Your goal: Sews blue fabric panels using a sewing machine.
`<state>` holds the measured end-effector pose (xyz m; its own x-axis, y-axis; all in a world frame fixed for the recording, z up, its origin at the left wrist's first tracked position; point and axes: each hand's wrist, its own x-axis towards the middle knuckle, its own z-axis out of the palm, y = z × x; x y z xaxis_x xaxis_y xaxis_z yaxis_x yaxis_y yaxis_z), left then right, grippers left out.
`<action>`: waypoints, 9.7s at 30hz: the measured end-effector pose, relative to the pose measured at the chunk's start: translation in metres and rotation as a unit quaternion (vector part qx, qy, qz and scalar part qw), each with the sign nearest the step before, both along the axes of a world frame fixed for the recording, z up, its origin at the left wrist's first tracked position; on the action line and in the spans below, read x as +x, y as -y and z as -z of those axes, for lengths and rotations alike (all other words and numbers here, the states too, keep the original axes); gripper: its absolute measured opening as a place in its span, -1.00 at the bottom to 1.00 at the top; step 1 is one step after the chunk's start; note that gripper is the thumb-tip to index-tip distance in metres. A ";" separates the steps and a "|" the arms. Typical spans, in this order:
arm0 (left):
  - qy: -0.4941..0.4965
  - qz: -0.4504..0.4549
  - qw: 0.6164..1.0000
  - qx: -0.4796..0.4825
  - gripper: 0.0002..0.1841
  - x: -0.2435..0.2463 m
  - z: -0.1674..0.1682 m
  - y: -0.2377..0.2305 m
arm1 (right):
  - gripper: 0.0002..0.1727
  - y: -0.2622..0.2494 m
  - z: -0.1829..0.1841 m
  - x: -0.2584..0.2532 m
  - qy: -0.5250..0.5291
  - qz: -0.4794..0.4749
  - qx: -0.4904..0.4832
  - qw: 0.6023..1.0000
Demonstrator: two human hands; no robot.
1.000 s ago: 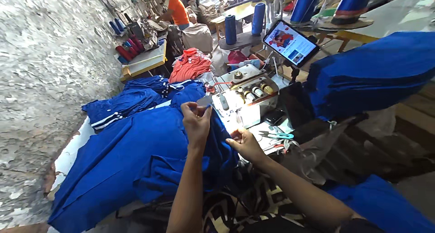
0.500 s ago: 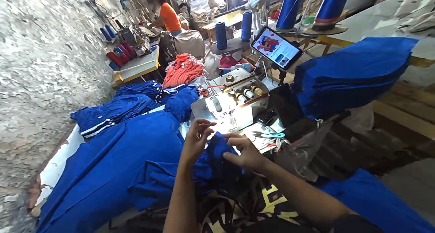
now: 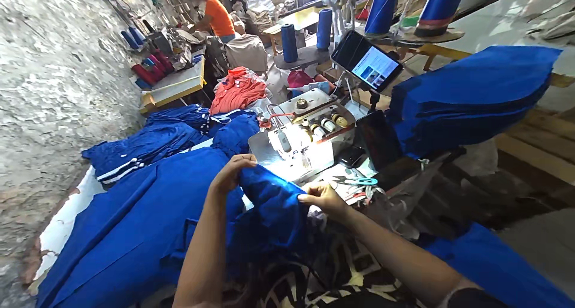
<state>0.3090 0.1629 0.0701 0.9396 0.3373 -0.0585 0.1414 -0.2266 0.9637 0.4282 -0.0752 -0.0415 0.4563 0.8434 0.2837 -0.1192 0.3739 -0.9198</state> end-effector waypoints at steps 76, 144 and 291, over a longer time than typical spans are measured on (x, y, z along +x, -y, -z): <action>0.033 -0.048 0.982 0.178 -0.86 -0.022 0.143 0.144 | -0.40 0.080 -0.119 0.194 0.460 0.507 -0.201 0.701; 0.090 0.030 0.963 -0.252 -0.64 -0.027 0.149 0.111 | -0.18 0.060 -0.177 0.241 0.600 0.466 -0.342 0.552; 0.001 -0.302 0.933 0.195 -0.53 0.016 0.055 0.110 | -0.55 0.002 -0.082 0.013 0.439 0.175 -0.305 0.827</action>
